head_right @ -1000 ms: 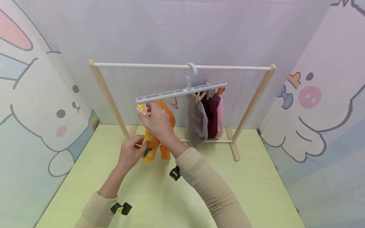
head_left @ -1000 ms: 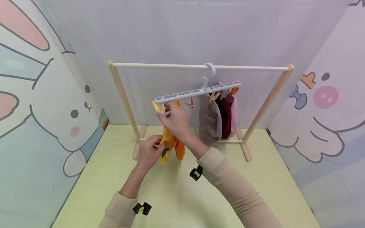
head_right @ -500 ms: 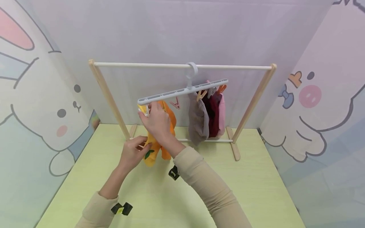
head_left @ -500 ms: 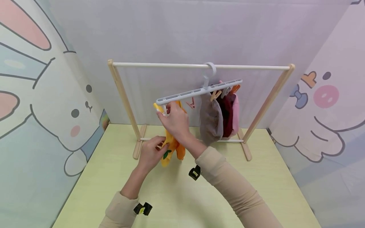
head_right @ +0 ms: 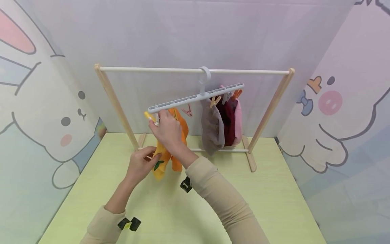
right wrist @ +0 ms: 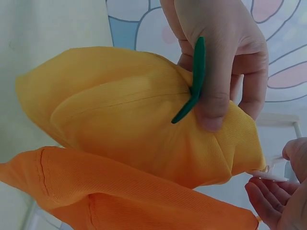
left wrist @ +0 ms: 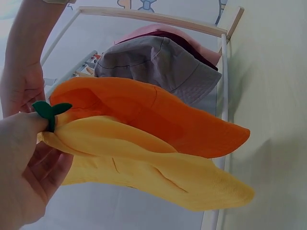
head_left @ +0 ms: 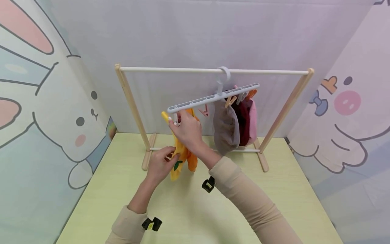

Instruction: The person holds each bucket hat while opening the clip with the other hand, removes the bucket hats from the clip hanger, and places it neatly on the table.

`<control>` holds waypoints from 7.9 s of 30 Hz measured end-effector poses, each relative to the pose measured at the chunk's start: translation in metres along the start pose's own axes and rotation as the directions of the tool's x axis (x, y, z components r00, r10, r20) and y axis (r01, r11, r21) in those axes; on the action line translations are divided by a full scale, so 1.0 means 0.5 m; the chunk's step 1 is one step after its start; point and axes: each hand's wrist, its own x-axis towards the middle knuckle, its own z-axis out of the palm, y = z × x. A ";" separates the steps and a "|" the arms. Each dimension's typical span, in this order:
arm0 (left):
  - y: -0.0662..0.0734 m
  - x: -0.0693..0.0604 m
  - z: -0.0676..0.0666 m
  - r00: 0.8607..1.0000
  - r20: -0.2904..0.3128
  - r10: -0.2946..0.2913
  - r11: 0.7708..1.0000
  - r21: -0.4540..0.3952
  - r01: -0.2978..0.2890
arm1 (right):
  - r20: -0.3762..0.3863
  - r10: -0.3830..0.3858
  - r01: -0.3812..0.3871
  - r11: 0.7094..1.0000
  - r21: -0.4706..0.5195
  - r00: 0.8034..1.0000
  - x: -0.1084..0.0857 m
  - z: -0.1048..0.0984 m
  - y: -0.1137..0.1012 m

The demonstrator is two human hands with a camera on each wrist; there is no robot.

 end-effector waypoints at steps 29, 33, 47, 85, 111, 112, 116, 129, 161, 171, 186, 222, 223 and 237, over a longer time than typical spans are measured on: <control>0.006 0.011 -0.001 0.998 -0.060 -0.025 0.999 -0.026 0.023 | -0.062 0.017 -0.013 0.998 0.061 0.998 -0.003 0.001 0.017; 0.007 0.012 -0.002 0.998 -0.055 -0.031 0.999 -0.029 0.029 | -0.079 0.022 -0.017 0.998 0.060 0.997 -0.003 0.001 0.017; 0.012 0.016 -0.007 0.999 -0.020 -0.040 0.999 0.003 0.040 | -0.080 0.040 -0.035 0.997 0.063 0.996 -0.007 0.002 0.015; -0.037 -0.020 -0.062 0.994 0.074 -0.084 0.980 0.189 0.069 | -0.022 -0.029 0.030 0.999 0.044 0.999 -0.010 -0.009 0.026; -0.076 -0.061 -0.158 0.992 0.091 -0.090 0.937 0.345 0.053 | -0.040 -0.050 0.053 0.994 0.092 0.998 -0.008 -0.007 0.030; -0.078 -0.064 -0.162 0.991 0.094 -0.097 0.933 0.355 0.058 | -0.036 -0.049 0.052 0.994 0.094 0.998 -0.009 -0.007 0.030; -0.082 -0.074 -0.178 0.987 0.103 -0.123 0.920 0.384 0.075 | -0.022 -0.049 0.051 0.993 0.104 0.999 -0.009 -0.007 0.030; -0.108 -0.100 -0.234 0.963 0.139 -0.231 0.871 0.471 0.140 | -0.010 -0.039 0.040 0.994 0.102 0.999 -0.011 -0.007 0.031; -0.184 -0.110 -0.259 0.957 0.079 -0.279 0.659 0.741 0.131 | 0.003 -0.036 0.036 0.993 0.115 0.999 -0.010 -0.008 0.030; -0.201 -0.117 -0.236 0.934 0.097 -0.345 0.648 0.745 0.162 | 0.011 -0.038 0.037 0.993 0.109 0.999 -0.010 -0.007 0.030; -0.237 -0.131 -0.217 0.891 0.096 -0.443 0.628 0.743 0.232 | 0.010 -0.042 0.041 0.994 0.104 0.999 -0.012 -0.010 0.028; -0.308 -0.158 -0.178 0.648 0.217 -0.730 0.601 0.654 0.459 | 0.033 -0.032 0.028 0.993 0.116 0.999 -0.013 -0.011 0.026; -0.307 -0.158 -0.177 0.647 0.225 -0.729 0.606 0.652 0.456 | 0.034 -0.033 0.028 0.993 0.116 0.999 -0.013 -0.011 0.026; -0.312 -0.173 -0.175 0.571 0.287 -0.769 0.592 0.658 0.465 | 0.033 -0.036 0.032 0.993 0.117 0.999 -0.014 -0.008 0.027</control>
